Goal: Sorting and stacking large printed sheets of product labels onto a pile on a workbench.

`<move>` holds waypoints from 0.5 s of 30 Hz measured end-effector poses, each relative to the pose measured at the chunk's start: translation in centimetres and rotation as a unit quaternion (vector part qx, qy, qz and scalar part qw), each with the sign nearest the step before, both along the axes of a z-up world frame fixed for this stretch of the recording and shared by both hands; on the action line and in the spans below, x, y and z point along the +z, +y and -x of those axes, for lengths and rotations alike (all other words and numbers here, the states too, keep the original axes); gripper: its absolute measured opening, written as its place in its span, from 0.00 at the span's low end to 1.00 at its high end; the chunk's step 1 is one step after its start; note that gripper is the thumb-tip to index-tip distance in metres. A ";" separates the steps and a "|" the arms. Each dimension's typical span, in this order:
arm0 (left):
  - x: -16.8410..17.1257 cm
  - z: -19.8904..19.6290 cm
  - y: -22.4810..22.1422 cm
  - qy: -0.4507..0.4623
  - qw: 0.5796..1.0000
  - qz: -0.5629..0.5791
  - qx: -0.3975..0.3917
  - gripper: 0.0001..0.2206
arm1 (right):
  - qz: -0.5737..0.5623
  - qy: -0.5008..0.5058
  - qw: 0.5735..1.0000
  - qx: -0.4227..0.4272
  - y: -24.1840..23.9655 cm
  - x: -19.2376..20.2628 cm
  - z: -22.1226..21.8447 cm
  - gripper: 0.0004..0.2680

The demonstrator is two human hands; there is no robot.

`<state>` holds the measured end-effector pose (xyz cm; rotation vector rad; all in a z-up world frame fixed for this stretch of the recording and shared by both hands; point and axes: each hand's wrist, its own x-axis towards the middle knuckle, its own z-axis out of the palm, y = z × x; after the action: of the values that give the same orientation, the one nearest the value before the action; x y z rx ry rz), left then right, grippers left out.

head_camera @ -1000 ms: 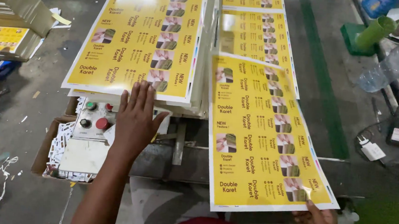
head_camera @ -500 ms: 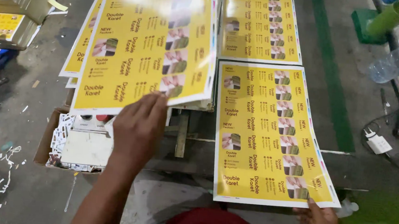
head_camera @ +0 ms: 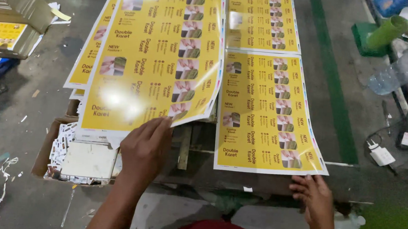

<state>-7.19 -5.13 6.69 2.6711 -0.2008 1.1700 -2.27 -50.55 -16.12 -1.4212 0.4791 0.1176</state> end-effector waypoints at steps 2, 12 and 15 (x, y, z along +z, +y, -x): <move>-1.2 0.1 0.0 -0.010 1.000 0.017 -0.012 0.12 | 0.023 0.024 0.999 -0.007 1.1 2.8 0.9 0.22; -3.9 -0.5 -8.2 0.049 0.973 0.093 -0.204 0.12 | -0.038 -0.046 0.982 0.182 9.3 2.8 1.5 0.20; -4.8 -0.8 -9.8 0.076 0.973 0.085 -0.199 0.10 | -0.080 -0.113 0.956 0.260 11.6 4.4 0.8 0.18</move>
<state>-6.39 -14.98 1.92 2.4056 -0.5530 0.8155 -3.02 -38.91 -11.68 -1.3530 -0.1016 0.4042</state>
